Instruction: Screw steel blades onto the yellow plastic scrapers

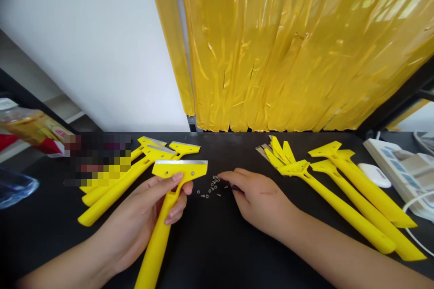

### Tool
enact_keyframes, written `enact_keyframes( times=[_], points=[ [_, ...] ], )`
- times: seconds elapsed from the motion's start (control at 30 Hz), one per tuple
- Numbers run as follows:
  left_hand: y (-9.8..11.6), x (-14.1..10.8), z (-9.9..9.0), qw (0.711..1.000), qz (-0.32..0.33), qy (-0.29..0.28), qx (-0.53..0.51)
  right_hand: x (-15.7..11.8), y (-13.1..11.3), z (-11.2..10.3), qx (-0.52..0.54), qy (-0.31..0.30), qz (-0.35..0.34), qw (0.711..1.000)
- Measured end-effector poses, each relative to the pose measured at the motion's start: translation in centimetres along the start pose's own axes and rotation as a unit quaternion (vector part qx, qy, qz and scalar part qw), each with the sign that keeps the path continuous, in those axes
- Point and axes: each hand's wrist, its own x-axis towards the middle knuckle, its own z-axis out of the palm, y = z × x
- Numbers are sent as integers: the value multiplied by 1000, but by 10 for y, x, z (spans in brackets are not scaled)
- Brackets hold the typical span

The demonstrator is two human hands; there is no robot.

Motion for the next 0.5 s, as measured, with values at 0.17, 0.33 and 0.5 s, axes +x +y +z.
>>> enact_keyframes(
  times=[0.17, 0.33, 0.5],
  points=[
    [1, -2, 8, 998, -5, 50, -38, -2, 5, 7, -52, -3, -32, 998],
    [-4, -4, 10, 998, -25, 42, -44, -2, 2, 6, -105, -21, -36, 994],
    [-13, -11, 11, 992, -108, -64, 5, 1, 1, 1, -91, -39, -46, 994]
  ],
)
